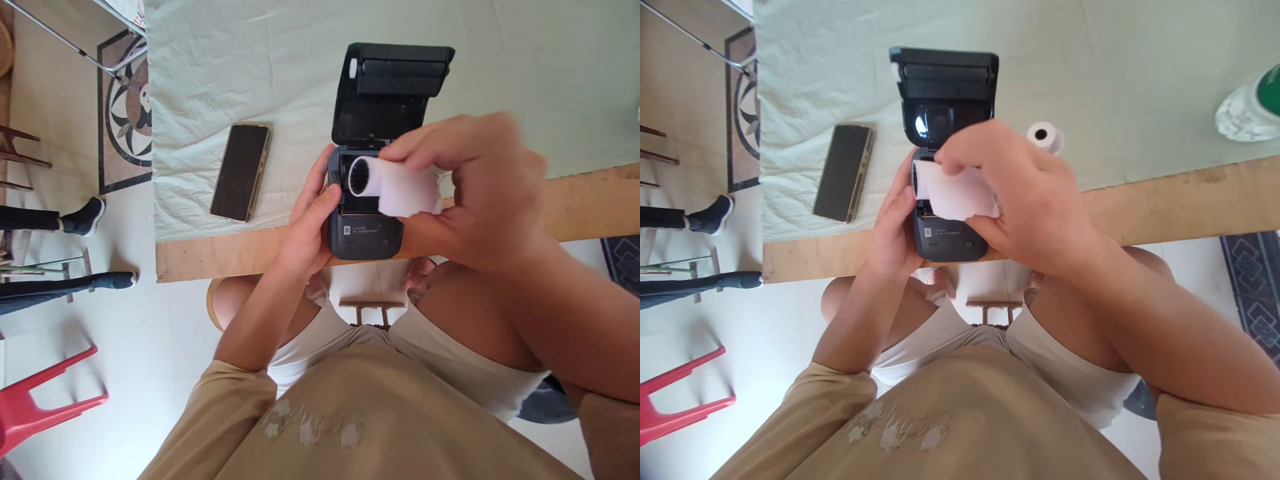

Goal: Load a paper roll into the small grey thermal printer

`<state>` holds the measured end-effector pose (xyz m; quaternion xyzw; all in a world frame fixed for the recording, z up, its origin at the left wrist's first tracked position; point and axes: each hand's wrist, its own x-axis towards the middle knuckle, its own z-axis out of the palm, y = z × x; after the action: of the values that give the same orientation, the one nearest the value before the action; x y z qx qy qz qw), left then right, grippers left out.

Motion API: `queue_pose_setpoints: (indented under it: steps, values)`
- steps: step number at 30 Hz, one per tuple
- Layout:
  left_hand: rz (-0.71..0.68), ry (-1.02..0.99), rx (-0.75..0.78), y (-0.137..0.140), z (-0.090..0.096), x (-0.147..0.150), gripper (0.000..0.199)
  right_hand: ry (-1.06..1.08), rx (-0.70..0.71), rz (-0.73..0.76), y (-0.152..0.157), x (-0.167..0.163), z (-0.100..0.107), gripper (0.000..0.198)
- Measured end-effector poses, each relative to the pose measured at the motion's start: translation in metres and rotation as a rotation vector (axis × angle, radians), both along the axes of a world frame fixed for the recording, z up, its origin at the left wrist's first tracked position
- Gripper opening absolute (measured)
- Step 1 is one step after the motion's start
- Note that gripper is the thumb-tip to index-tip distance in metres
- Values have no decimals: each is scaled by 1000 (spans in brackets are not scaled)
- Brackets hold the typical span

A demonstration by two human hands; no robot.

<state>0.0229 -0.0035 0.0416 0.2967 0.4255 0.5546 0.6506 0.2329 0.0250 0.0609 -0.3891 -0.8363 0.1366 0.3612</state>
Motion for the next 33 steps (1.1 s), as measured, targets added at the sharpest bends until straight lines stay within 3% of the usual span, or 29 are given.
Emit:
queue_pose_setpoints:
  steps: [4, 8, 13, 17, 19, 21, 23, 25, 28, 30, 33]
  values:
    - [-35, -16, 13, -2, 1, -2, 55, 66, 246, 0, 14, -15, -9, 36]
    - [-94, -21, 31, -1, 2, -5, 46, 85, 294, 40, 18, -12, -9, 24]
    - [-87, -56, 51, -2, -2, -4, 59, 49, 404, 158, 11, -1, -3, 27]
    - [-95, -1, 59, -7, -4, 0, 56, 54, 352, 198, -1, -7, -9, 13]
    - [-76, 62, 64, -9, -4, 0, 60, 56, 330, 221, -3, -8, -11, 18]
    - [-79, 116, 85, -9, -4, -1, 77, 147, 325, 199, -2, -5, -9, 18]
    - [-113, 150, 106, -8, -6, -4, 101, 240, 259, 63, 1, 0, -2, 12]
    - [-155, 169, 121, -6, -9, -9, 116, 265, 108, -89, 3, 3, 7, 31]
    - [-178, 196, 166, -1, -20, -17, 115, 279, -113, -129, 7, 3, 16, 54]
    - [-210, 223, 211, 5, -30, -22, 119, 313, -134, -91, 9, 2, 14, 46]
    - [-262, 244, 282, 13, -46, -27, 139, 298, -27, -21, 12, 1, 3, 20]
